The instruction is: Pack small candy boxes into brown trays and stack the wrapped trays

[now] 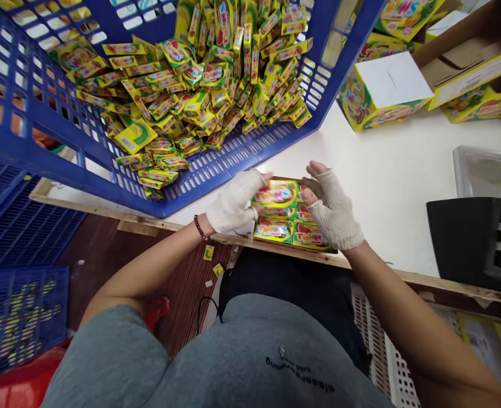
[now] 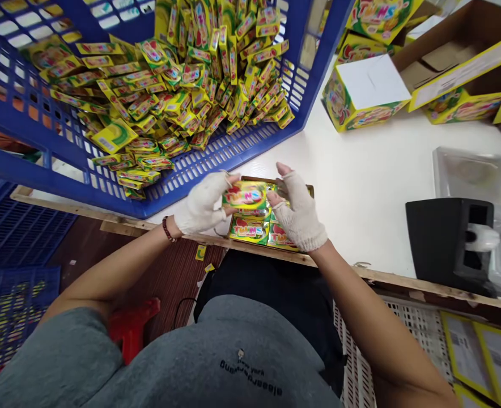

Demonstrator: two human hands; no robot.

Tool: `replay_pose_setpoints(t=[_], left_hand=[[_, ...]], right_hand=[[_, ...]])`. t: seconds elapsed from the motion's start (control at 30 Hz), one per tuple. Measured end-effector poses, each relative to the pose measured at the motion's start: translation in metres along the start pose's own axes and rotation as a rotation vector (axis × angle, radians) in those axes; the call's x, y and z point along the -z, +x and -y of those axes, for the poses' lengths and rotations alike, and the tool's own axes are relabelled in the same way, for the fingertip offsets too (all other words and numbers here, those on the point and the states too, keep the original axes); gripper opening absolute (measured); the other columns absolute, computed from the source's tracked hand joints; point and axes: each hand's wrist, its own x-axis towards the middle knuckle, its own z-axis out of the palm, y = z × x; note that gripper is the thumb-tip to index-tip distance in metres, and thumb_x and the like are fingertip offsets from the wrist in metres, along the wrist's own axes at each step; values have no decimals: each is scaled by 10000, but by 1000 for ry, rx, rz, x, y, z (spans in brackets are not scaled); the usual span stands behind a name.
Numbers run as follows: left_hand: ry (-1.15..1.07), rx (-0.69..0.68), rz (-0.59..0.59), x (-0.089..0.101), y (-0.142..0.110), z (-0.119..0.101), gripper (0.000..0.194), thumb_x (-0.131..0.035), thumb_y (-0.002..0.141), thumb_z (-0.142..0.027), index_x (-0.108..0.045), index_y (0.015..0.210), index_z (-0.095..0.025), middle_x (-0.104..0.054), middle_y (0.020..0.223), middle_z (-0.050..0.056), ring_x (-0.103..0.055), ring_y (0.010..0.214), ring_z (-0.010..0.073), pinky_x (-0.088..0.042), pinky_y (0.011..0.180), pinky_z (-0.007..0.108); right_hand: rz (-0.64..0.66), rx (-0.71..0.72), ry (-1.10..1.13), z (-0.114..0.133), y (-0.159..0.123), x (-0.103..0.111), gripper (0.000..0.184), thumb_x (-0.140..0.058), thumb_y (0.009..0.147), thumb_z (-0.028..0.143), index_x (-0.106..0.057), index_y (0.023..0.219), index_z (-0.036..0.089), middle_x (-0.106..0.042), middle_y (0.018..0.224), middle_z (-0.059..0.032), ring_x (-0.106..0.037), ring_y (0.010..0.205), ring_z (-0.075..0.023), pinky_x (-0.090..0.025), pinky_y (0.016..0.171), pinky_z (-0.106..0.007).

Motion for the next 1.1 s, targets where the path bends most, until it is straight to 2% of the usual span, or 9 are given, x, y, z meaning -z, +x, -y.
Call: replay_pose_setpoints(t=[0.1, 0.17, 0.27, 0.37, 0.47, 0.57, 0.67, 0.8, 1.1], left_hand=[[-125, -162, 84, -8, 2, -26, 638, -617, 983, -251, -415, 1589, -266, -606, 1493, 131, -562, 1431, 306, -512, 1180, 539], [-174, -119, 114, -7, -1, -23, 658, -657, 981, -350, -419, 1587, -251, -578, 1527, 156, -555, 1438, 332, -516, 1178, 548], [-65, 116, 125, 14, -9, 8, 710, -770, 873, -522, -549, 1465, -199, -620, 1446, 176, -581, 1371, 387, -481, 1195, 560], [250, 445, 97, 53, -19, 44, 515, -740, 855, -419, -636, 1304, -190, -622, 1388, 157, -540, 1362, 406, -421, 1201, 572], [522, 752, 70, 89, -32, 68, 497, -739, 796, -323, -627, 1250, -157, -580, 1397, 168, -496, 1353, 432, -404, 1161, 587], [642, 918, 177, 106, -49, 78, 510, -764, 736, -303, -612, 1202, -161, -582, 1350, 171, -491, 1311, 442, -406, 1104, 579], [677, 933, 251, 106, -61, 84, 318, -662, 819, -289, -609, 1115, -188, -589, 1302, 162, -491, 1274, 411, -387, 1061, 561], [614, 875, 118, 98, -64, 93, 102, -596, 877, -273, -559, 955, -219, -603, 1135, 90, -492, 1188, 347, -352, 1057, 570], [492, 676, -145, 91, -47, 61, 201, -555, 969, -330, -632, 1101, -199, -675, 1166, 102, -588, 1204, 323, -451, 1085, 497]], right_hand=[[177, -102, 48, 15, 7, -3, 467, -609, 983, 448, -697, 1380, 219, -739, 1330, -114, -707, 1184, -287, -573, 1058, -480], [255, -193, 13, 17, 7, -7, 364, -628, 961, 397, -777, 1230, 202, -788, 1165, -100, -731, 1076, -276, -585, 1006, -475], [222, -294, -61, 13, -3, -15, 282, -622, 946, 323, -801, 1121, 193, -785, 1070, -94, -727, 1015, -263, -587, 948, -467], [187, -274, -102, 16, -15, -25, 259, -579, 958, 273, -792, 1089, 207, -766, 1029, -86, -708, 1005, -256, -575, 928, -458], [158, -200, -135, 26, -23, -35, 254, -558, 965, 265, -792, 1048, 210, -755, 1051, -102, -687, 1028, -267, -556, 948, -457], [153, -170, -155, 31, -25, -38, 240, -562, 963, 266, -793, 991, 205, -758, 1081, -115, -683, 1043, -275, -545, 962, -449], [210, -207, -139, 28, -23, -35, 253, -540, 979, 267, -782, 938, 206, -762, 1022, -107, -685, 1010, -266, -547, 934, -430], [182, -299, -111, 25, -17, -27, 228, -557, 965, 281, -772, 938, 210, -768, 1011, -95, -685, 991, -262, -549, 916, -430], [122, -296, -178, 21, -16, -18, 257, -515, 972, 274, -766, 958, 221, -750, 1027, -106, -671, 1020, -275, -536, 961, -473]])
